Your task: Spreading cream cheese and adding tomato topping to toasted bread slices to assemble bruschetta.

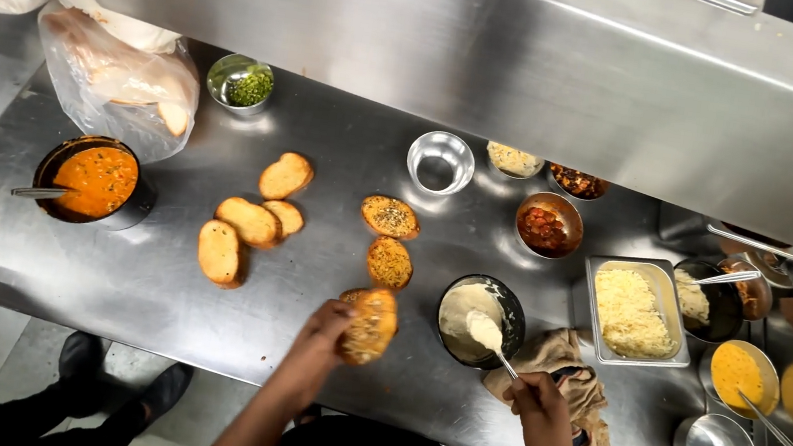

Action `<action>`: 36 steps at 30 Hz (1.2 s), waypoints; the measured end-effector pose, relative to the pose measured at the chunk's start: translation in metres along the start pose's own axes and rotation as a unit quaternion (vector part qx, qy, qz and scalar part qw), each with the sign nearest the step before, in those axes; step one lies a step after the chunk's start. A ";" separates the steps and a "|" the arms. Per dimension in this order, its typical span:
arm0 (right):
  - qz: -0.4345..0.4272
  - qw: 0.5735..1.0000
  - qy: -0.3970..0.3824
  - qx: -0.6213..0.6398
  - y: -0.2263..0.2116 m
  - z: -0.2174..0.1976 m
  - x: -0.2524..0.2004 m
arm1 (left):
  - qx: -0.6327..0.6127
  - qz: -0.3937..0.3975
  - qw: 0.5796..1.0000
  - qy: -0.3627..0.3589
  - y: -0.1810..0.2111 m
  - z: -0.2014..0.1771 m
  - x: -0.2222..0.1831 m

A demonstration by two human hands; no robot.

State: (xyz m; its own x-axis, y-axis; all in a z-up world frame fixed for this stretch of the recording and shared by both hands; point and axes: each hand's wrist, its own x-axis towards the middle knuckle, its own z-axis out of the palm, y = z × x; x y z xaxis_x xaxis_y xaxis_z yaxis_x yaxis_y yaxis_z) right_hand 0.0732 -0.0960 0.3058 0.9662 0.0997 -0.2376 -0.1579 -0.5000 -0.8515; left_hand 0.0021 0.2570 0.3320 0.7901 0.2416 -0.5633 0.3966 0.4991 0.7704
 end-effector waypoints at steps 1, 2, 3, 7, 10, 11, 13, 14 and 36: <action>0.026 0.999 -0.016 0.040 0.000 -0.003 -0.001 | -0.025 -0.035 0.999 -0.010 0.000 0.016 0.002; 0.053 0.995 -0.032 0.080 0.000 -0.006 -0.003 | -0.050 -0.069 0.996 -0.019 0.000 0.032 0.003; 0.051 0.995 -0.031 0.081 -0.009 -0.010 -0.007 | -0.049 -0.068 0.996 -0.020 0.001 0.046 0.005; 0.095 0.975 -0.013 0.199 -0.042 -0.024 -0.025 | -0.017 -0.100 0.994 -0.037 0.006 0.091 0.005; 0.059 0.963 -0.001 0.261 -0.040 -0.030 -0.033 | -0.009 -0.088 0.994 -0.062 0.011 0.112 0.003; 0.008 0.962 0.003 0.274 -0.036 -0.030 -0.035 | -0.011 -0.081 0.994 -0.073 0.012 0.117 0.002; -0.058 0.972 0.020 0.228 -0.042 -0.025 -0.036 | -0.013 -0.082 0.993 -0.079 0.021 0.126 -0.003; -0.124 0.976 0.033 0.177 -0.046 -0.023 -0.037 | -0.019 -0.081 0.993 -0.084 0.025 0.131 -0.006; -0.290 0.954 0.066 -0.044 -0.055 -0.040 -0.017 | -0.054 -0.046 0.988 -0.135 0.044 0.117 -0.017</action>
State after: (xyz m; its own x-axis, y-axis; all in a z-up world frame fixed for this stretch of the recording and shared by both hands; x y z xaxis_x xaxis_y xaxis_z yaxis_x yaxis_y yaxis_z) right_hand 0.0735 -0.1043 0.3754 0.9041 0.2748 0.3273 0.4229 -0.4652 -0.7776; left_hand 0.0607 0.1777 0.4100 0.8549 -0.0328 -0.5177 0.4320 0.5976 0.6755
